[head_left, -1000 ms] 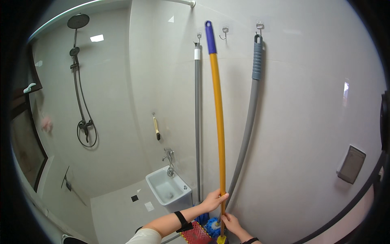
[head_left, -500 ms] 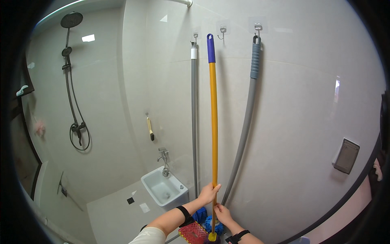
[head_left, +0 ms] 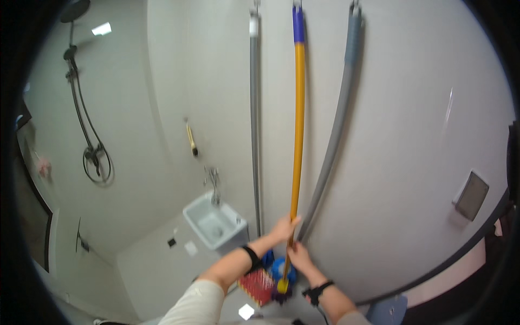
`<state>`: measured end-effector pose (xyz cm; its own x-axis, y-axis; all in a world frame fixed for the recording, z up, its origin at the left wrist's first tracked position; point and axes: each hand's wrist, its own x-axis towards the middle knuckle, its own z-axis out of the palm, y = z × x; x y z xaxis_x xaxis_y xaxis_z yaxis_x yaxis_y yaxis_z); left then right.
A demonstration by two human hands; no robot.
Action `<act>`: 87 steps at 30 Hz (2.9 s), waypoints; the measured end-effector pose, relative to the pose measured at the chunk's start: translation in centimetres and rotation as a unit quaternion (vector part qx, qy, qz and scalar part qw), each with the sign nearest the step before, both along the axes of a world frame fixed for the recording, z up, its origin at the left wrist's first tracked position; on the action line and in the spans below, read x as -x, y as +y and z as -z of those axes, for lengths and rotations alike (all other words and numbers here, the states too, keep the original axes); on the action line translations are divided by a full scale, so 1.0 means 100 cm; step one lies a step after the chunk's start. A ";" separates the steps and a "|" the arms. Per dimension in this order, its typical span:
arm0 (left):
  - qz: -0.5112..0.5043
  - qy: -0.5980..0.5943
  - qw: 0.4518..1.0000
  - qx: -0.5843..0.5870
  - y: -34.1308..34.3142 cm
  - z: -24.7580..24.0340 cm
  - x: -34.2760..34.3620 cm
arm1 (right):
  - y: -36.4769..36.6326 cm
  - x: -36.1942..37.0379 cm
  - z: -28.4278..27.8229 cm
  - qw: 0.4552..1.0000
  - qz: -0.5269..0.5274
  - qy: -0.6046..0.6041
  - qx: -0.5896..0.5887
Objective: The person is organizing cleaning tools and then cleaning the sink and mirror in a bathroom.
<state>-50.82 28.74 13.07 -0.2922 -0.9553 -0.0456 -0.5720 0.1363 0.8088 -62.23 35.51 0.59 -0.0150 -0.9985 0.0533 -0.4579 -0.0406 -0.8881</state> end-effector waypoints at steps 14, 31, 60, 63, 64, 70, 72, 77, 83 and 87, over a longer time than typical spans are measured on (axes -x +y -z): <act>-0.057 0.009 0.998 -0.005 0.034 0.096 -0.140 | -0.057 0.006 -0.035 0.989 -0.017 0.134 -0.055; -0.252 0.040 0.926 -0.278 0.214 0.235 -0.296 | -0.019 0.033 -0.049 0.996 0.048 0.059 -0.040; -0.205 0.058 0.938 -0.272 0.219 0.271 -0.317 | -0.047 0.016 -0.052 0.981 0.103 0.133 -0.091; -0.191 0.063 0.939 -0.278 0.211 0.284 -0.306 | -0.049 0.021 -0.046 0.983 0.093 0.139 -0.072; -0.188 0.062 0.941 -0.274 0.211 0.288 -0.304 | -0.049 0.022 -0.044 0.983 0.095 0.141 -0.075; -0.170 0.027 0.929 -0.329 0.212 0.296 -0.292 | -0.045 0.027 -0.040 0.981 0.128 0.127 -0.068; -0.155 0.023 0.933 -0.325 0.213 0.299 -0.288 | -0.048 0.027 -0.041 0.981 0.118 0.127 -0.083; -0.139 0.012 0.940 -0.312 0.209 0.299 -0.276 | -0.048 0.023 -0.044 0.986 0.123 0.092 -0.071; -0.123 0.031 0.958 -0.256 0.210 0.289 -0.268 | -0.052 0.021 -0.035 0.983 0.125 0.119 -0.055; -0.134 0.008 0.951 -0.280 0.214 0.281 -0.275 | -0.048 0.023 -0.033 0.980 0.153 0.096 -0.079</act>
